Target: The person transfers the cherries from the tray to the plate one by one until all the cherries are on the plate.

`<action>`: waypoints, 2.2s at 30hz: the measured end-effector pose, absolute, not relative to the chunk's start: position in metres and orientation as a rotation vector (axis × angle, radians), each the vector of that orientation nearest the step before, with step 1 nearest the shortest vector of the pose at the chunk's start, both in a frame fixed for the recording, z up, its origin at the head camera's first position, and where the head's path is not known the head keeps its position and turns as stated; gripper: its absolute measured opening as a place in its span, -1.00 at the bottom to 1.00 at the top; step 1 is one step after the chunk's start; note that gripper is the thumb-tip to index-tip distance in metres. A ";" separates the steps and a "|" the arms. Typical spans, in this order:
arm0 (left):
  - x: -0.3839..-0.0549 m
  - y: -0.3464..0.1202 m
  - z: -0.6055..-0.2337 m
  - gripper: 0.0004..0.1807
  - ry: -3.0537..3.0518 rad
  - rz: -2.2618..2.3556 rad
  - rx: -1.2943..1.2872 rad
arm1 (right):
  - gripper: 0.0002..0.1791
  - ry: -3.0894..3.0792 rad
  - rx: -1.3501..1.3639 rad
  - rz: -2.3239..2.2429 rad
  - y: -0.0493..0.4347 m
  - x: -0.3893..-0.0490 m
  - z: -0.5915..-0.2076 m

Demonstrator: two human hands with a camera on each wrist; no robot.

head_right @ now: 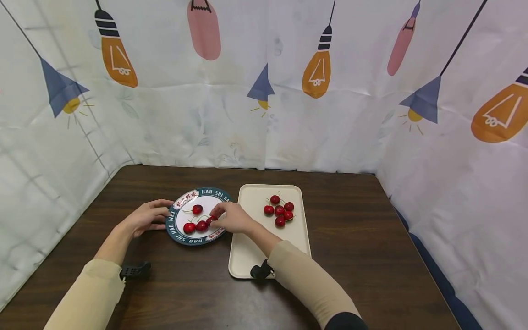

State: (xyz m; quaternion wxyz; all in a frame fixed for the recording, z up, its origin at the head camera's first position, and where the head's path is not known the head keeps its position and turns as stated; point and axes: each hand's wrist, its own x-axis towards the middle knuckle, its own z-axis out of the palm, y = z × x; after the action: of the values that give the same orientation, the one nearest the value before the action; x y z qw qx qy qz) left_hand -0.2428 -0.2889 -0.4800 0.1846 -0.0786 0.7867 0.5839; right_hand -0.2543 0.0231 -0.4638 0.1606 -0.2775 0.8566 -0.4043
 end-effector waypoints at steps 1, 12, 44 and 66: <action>-0.243 -0.289 -0.480 -0.39 2.220 1.644 -0.219 | -0.74 2.448 -0.800 -1.144 0.022 -0.254 -0.464; -0.242 -0.288 -0.479 -0.40 2.223 1.645 -0.215 | -0.73 2.473 -0.833 -1.092 0.014 -0.251 -0.467; -0.243 -0.289 -0.481 -0.41 2.222 1.648 -0.217 | -0.69 2.479 -0.789 -1.193 0.064 -0.259 -0.455; -0.241 -0.287 -0.480 -0.40 2.214 1.647 -0.225 | -0.69 2.569 -0.595 -1.308 0.131 -0.259 -0.450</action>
State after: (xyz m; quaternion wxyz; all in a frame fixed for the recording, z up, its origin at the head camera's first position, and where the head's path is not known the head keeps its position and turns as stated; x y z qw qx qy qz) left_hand -0.2406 -0.2869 -0.4804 0.1855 -0.0798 0.7857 0.5847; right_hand -0.2591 0.1310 -0.4503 0.0990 -0.2011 0.8685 -0.4422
